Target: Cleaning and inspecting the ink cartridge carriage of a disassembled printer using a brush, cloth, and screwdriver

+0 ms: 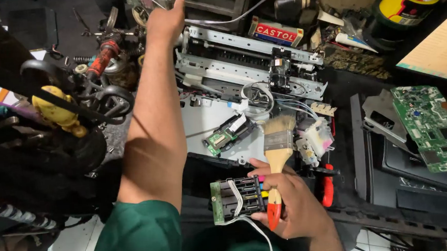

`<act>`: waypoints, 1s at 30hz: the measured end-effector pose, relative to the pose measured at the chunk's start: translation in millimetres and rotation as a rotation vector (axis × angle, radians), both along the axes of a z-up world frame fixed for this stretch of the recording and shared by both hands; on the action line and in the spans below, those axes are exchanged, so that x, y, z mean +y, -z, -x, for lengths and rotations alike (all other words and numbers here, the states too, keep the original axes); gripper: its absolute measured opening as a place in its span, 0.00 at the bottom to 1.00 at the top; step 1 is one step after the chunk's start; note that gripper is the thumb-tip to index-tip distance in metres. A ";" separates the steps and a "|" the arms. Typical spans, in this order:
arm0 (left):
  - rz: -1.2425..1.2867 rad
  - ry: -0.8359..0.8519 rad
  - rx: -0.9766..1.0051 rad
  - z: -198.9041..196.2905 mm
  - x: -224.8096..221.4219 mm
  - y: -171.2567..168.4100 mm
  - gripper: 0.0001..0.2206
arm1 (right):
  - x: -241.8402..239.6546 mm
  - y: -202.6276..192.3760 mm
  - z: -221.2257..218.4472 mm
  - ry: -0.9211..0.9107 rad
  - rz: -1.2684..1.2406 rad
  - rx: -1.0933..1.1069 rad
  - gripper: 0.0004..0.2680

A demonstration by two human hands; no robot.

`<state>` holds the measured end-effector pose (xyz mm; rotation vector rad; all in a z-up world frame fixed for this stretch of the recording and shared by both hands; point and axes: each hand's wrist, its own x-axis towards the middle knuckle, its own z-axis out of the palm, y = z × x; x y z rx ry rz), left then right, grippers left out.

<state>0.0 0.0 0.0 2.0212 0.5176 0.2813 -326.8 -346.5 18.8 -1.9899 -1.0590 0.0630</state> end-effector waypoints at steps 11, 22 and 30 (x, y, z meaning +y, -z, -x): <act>-0.698 -0.316 -0.496 0.2 -14.8 -29.0 0.08 | -3.3 -5.2 3.0 -0.052 -0.320 0.124 0.16; -0.360 0.489 -0.537 181.4 -113.3 -137.3 0.24 | -21.9 -22.2 -11.9 0.145 -0.619 -0.028 0.21; 0.423 0.988 -0.599 269.4 -126.4 -73.8 0.20 | -15.9 -52.8 -23.5 0.288 -0.608 -0.095 0.22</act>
